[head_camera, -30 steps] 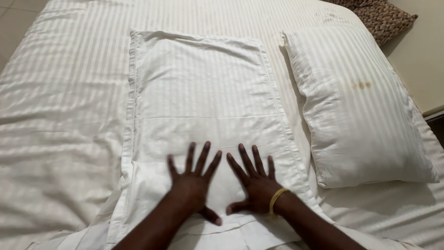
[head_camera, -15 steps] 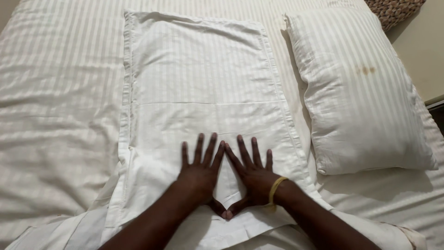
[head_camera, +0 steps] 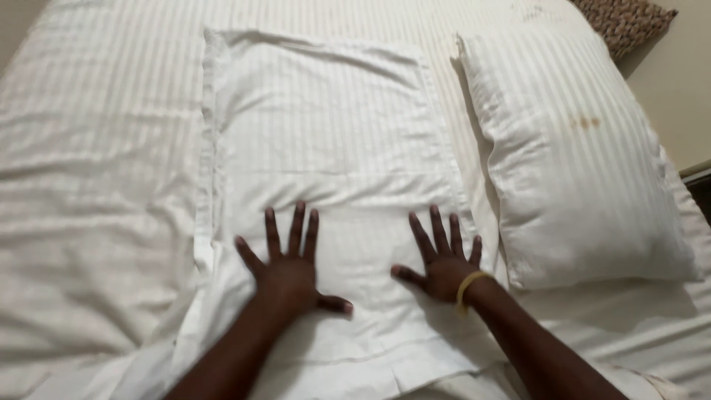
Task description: The person smooths a white pillow on a bed, then unfolds and smooths a white pillowcase on the bed surface. The pillow is moved aside while the pillowcase is adjusted and flattened by hand.
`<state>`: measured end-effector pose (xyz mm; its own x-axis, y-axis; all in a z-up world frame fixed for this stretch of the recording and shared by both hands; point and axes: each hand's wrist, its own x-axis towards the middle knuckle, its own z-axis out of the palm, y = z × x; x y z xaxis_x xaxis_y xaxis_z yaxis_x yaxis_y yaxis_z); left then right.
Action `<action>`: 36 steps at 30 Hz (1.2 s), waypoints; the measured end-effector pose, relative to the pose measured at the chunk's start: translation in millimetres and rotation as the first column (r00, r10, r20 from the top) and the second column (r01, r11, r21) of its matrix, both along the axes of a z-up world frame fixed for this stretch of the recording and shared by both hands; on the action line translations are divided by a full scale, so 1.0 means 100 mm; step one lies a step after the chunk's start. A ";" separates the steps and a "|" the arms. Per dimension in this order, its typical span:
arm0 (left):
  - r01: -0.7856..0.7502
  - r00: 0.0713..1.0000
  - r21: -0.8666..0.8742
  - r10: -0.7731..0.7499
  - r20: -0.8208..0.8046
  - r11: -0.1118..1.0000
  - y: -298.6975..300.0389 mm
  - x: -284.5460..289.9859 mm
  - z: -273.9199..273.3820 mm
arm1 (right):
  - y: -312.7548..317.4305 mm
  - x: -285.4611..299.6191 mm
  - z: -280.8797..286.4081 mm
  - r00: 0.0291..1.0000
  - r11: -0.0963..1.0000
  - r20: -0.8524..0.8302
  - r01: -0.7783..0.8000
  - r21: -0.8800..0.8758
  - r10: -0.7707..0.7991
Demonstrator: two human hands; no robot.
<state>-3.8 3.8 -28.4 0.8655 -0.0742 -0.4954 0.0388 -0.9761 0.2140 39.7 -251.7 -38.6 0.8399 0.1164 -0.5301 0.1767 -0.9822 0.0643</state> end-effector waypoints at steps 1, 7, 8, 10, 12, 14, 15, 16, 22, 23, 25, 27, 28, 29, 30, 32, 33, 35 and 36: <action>0.008 0.998 0.025 -0.010 0.061 1.000 -0.05 0.02 -0.04 | 0.05 0.02 -0.01 1.000 1.000 0.023 0.000 -0.003 0.000; 0.064 0.884 -0.089 -0.015 0.466 0.994 -0.37 0.44 -0.68 | 0.40 0.14 -0.33 0.894 0.879 0.402 -0.344 0.331 0.199; 0.076 0.828 -0.150 0.021 0.560 0.986 -0.40 0.55 -0.83 | 0.46 0.21 -0.40 0.834 0.784 0.515 -0.448 0.429 0.195; 0.044 0.811 -0.193 0.078 0.580 0.980 -0.30 0.56 -0.72 | 0.50 0.23 -0.29 0.834 0.793 0.527 -0.431 0.431 0.167; 0.009 0.793 -0.236 0.137 0.594 0.972 -0.15 0.57 -0.65 | 0.49 0.24 -0.24 0.834 0.799 0.533 -0.414 0.436 0.141; -0.123 0.711 -0.203 0.230 0.665 0.971 0.02 0.54 -0.63 | 0.42 0.24 -0.24 0.840 0.889 0.536 -0.304 0.342 0.081; -0.128 0.710 -0.203 0.232 0.664 0.971 0.10 0.53 -0.62 | 0.38 0.27 -0.27 0.840 0.888 0.536 -0.308 0.343 0.084; -0.193 0.669 -0.192 0.272 0.692 0.962 0.15 0.53 -0.60 | 0.31 0.29 -0.29 0.841 0.908 0.538 -0.260 0.328 0.047; -0.327 0.592 -0.153 0.328 0.736 0.932 0.12 0.62 -0.50 | 0.16 0.44 -0.45 0.832 0.956 0.551 -0.114 0.272 -0.057; -0.326 0.625 -0.075 0.274 0.731 0.942 0.08 0.65 -0.46 | 0.16 0.47 -0.55 0.808 0.968 0.586 -0.100 0.229 -0.055; -0.221 0.655 -0.044 0.182 0.733 0.974 0.01 0.75 -0.69 | 0.27 0.51 -0.61 0.791 0.949 0.611 -0.186 0.255 -0.009; -0.111 0.676 -0.017 0.088 0.732 0.994 -0.04 0.82 -0.79 | 0.41 0.51 -0.59 0.771 0.923 0.636 -0.268 0.274 0.035; -0.018 0.659 -0.097 0.085 0.748 0.995 -0.03 0.83 -0.78 | 0.50 0.50 -0.53 0.795 0.870 0.603 -0.339 0.358 0.062; 0.078 0.641 -0.173 0.083 0.763 0.982 -0.03 0.85 -0.77 | 0.60 0.49 -0.47 0.815 0.803 0.572 -0.401 0.441 0.093; 0.080 0.639 -0.172 0.082 0.765 0.982 0.01 0.83 -0.71 | 0.61 0.47 -0.41 0.814 0.803 0.574 -0.401 0.441 0.091; -0.004 0.633 -0.207 0.163 0.757 0.978 0.09 0.80 -0.59 | 0.64 0.45 -0.27 0.829 0.820 0.549 -0.387 0.421 0.110; -0.003 0.631 -0.207 0.162 0.759 0.978 0.13 0.83 -0.58 | 0.60 0.48 -0.24 0.827 0.820 0.552 -0.389 0.420 0.110; -0.134 0.604 -0.162 0.211 0.769 0.978 0.22 0.85 -0.60 | 0.54 0.49 -0.21 0.823 0.873 0.562 -0.331 0.360 0.080; -0.136 0.606 -0.164 0.213 0.767 0.977 0.26 0.86 -0.62 | 0.48 0.52 -0.23 0.824 0.873 0.560 -0.331 0.359 0.082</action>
<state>82.3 30.0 -90.6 0.9226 0.1139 0.3685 -0.0118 -0.9466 0.3223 91.3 -203.4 -61.8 0.8973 0.4257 0.1166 0.4412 -0.8736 -0.2052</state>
